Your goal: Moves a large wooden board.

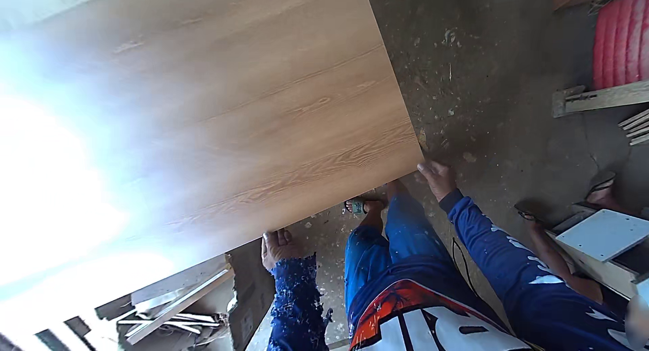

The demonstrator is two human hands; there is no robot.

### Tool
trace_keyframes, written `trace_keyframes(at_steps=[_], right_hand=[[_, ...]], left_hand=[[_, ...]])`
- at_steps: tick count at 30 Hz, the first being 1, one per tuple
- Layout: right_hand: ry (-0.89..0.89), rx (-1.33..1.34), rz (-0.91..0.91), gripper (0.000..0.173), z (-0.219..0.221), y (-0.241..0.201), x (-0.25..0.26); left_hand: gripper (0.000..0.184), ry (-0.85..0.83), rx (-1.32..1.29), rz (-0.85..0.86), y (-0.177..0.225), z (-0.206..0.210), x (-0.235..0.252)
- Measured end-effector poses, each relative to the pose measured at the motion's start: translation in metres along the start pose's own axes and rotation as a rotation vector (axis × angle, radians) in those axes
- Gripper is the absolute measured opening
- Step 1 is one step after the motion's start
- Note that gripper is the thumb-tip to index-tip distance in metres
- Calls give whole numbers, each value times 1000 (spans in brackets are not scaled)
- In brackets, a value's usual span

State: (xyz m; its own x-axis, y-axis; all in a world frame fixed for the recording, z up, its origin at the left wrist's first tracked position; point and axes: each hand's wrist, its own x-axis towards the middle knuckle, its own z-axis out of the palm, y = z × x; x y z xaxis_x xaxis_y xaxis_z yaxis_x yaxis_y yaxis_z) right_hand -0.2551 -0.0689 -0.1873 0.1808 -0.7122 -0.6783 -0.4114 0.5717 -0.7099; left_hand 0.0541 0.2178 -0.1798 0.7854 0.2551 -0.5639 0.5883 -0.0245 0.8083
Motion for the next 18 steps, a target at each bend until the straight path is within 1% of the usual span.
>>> trace_keyframes(at_steps=[4, 6, 7, 9, 10, 11, 12, 14, 16, 18], right_hand=[[-68, -22, -30, 28, -10, 0, 1], [-75, -33, -25, 28, -13, 1, 5], [-72, -45, -29, 30, -15, 4, 7], [-81, -61, -37, 40, -19, 8, 14], [-89, -49, -34, 41, -20, 7, 17], [-93, -18, -34, 38, -20, 6, 19], [-99, 27, -29, 35, -20, 5, 22], [-103, 81, -21, 30, -22, 1, 28], [-110, 45, -35, 30, -22, -7, 38], [-112, -27, -98, 28, -16, -22, 53]], left_hand=[[37, 37, 5, -25, 0, 5, 0], [41, 56, 81, 32, -2, 5, 2], [46, 66, 187, 126, -6, 2, 8], [57, 111, 496, 420, -4, -2, 21], [64, 125, 635, 528, 8, 7, 18], [66, 116, 749, 595, 23, 20, 9], [66, 78, 822, 647, 37, 35, 4], [65, -56, 895, 731, 56, 63, 8], [64, -192, 924, 740, 68, 94, 25], [64, -244, 955, 751, 74, 126, 48]])
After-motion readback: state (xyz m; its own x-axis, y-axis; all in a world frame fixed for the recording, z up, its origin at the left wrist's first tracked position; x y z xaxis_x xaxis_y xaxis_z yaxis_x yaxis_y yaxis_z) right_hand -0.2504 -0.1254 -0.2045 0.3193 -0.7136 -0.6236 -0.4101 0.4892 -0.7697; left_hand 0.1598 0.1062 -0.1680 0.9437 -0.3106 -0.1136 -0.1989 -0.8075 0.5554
